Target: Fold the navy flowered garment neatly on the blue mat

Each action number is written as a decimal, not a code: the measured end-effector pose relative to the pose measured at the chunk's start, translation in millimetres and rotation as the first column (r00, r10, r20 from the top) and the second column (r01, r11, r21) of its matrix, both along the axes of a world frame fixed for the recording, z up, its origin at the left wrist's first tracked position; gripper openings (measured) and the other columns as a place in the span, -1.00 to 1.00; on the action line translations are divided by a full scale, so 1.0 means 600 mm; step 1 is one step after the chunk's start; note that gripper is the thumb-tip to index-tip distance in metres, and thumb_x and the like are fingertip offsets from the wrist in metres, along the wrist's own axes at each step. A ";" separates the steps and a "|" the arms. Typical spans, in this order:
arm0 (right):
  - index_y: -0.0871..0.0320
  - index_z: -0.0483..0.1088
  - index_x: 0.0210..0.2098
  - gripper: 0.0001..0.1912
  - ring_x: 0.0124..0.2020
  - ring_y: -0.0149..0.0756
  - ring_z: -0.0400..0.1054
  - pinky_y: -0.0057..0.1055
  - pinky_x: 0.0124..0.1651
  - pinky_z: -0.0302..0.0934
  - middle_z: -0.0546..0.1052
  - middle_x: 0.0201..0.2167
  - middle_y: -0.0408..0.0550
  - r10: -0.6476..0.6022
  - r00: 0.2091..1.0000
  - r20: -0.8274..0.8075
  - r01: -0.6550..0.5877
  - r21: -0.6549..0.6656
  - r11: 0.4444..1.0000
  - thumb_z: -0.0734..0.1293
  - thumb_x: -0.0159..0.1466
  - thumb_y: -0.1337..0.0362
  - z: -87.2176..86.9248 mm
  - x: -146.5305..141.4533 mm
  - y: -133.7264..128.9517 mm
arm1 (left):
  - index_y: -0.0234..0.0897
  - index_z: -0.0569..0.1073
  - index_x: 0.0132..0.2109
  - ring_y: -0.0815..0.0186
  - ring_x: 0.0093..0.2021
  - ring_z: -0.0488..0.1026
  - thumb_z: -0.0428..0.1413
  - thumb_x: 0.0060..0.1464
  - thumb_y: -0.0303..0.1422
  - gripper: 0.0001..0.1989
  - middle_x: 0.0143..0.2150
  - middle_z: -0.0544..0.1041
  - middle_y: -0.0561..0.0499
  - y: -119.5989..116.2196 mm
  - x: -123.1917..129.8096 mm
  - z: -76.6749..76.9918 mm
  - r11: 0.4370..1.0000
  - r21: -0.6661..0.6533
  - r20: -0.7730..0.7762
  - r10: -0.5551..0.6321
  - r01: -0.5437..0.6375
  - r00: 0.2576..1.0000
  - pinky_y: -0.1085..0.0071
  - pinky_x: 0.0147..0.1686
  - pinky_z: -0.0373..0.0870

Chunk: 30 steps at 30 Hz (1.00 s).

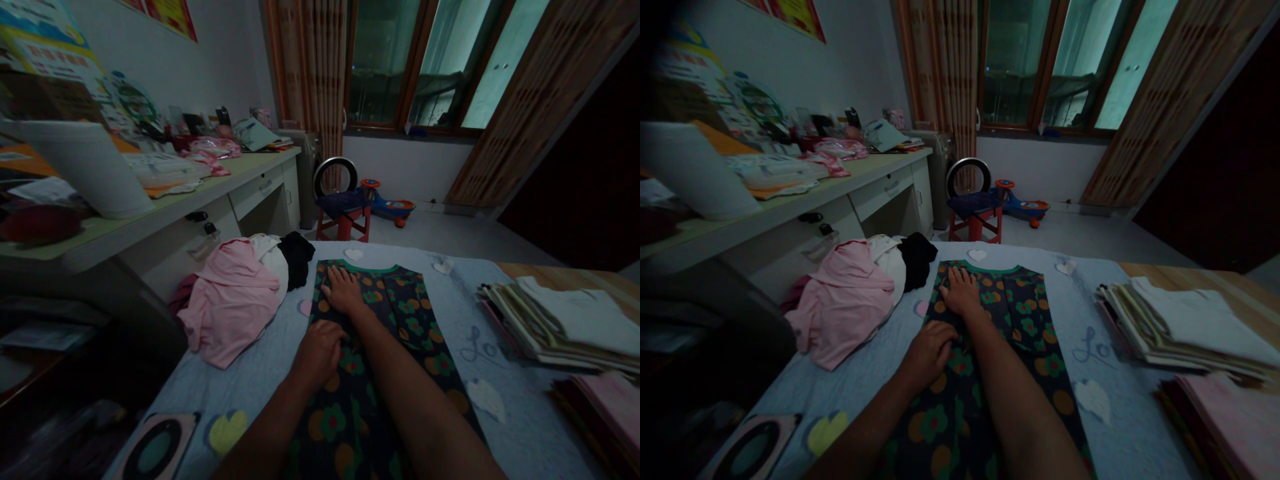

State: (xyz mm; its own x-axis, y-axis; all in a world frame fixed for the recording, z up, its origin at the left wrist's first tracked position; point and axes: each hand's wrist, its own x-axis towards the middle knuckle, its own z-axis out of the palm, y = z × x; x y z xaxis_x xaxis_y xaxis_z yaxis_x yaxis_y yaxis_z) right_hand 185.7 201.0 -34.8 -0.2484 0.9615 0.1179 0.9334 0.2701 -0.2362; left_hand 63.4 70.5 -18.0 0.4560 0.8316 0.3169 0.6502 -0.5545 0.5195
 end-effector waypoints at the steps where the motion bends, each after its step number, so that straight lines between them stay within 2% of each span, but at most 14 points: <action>1: 0.13 0.00 0.41 -0.33 0.42 -0.02 -0.14 0.00 0.37 -0.24 0.03 0.43 0.01 -0.003 1.000 0.006 0.003 -0.004 1.000 0.05 0.41 -0.04 0.000 0.000 0.002 | -0.23 0.52 -0.17 0.17 -0.07 0.41 -0.01 0.05 -0.62 -0.70 -0.16 0.55 -0.05 0.000 0.000 0.000 1.000 0.006 -0.005 0.007 -0.006 1.000 0.18 0.01 0.38; 9: 0.14 0.03 0.40 -0.34 0.40 -0.10 -0.08 -0.07 0.36 -0.19 0.07 0.42 -0.01 -0.016 1.000 0.008 0.016 0.006 1.000 0.04 0.41 -0.04 0.005 0.002 0.010 | -0.28 0.51 -0.04 0.15 0.01 0.36 0.02 0.06 -0.61 -0.66 -0.02 0.51 -0.09 0.003 0.000 -0.010 0.996 0.023 -0.077 0.083 -0.081 0.994 0.14 0.08 0.35; 15: 0.15 0.01 0.40 -0.33 0.42 -0.10 -0.15 -0.07 0.38 -0.25 0.03 0.43 -0.01 -0.013 1.000 0.011 0.014 -0.003 1.000 0.03 0.42 -0.05 0.002 0.003 0.011 | -0.22 0.53 -0.06 0.17 -0.03 0.34 0.05 0.05 -0.60 -0.65 -0.06 0.49 -0.04 0.004 -0.001 -0.010 0.999 0.003 -0.107 0.044 -0.044 0.993 0.19 0.04 0.34; 22: 0.15 0.03 0.40 -0.32 0.41 -0.05 -0.12 -0.12 0.36 -0.19 0.03 0.43 -0.01 0.032 0.999 0.042 -0.030 -0.041 0.999 0.07 0.40 -0.07 0.006 0.012 0.023 | -0.22 0.54 -0.07 0.18 -0.05 0.34 0.04 0.07 -0.58 -0.67 -0.08 0.48 -0.04 0.004 -0.003 -0.009 1.000 0.002 -0.107 0.017 -0.017 0.994 0.20 0.01 0.33; 27: 0.17 0.13 0.34 -0.38 0.36 -0.07 -0.01 -0.15 0.32 -0.12 0.16 0.38 0.05 0.041 0.999 0.028 -0.043 0.075 0.996 0.09 0.41 -0.02 0.009 0.012 0.015 | -0.22 0.54 -0.07 0.18 -0.05 0.33 0.04 0.08 -0.58 -0.68 -0.09 0.48 -0.04 0.003 -0.003 -0.009 1.000 0.000 -0.108 0.020 -0.021 0.994 0.21 0.00 0.32; 30: 0.15 0.23 0.27 -0.46 0.27 -0.04 0.11 -0.14 0.23 0.00 0.28 0.29 0.10 0.000 0.999 0.045 -0.007 0.173 0.985 0.14 0.39 0.04 0.014 0.009 0.005 | -0.21 0.54 -0.08 0.18 -0.06 0.33 0.04 0.08 -0.58 -0.69 -0.10 0.48 -0.04 0.003 -0.002 -0.008 1.000 0.001 -0.104 0.021 -0.021 0.994 0.21 0.00 0.32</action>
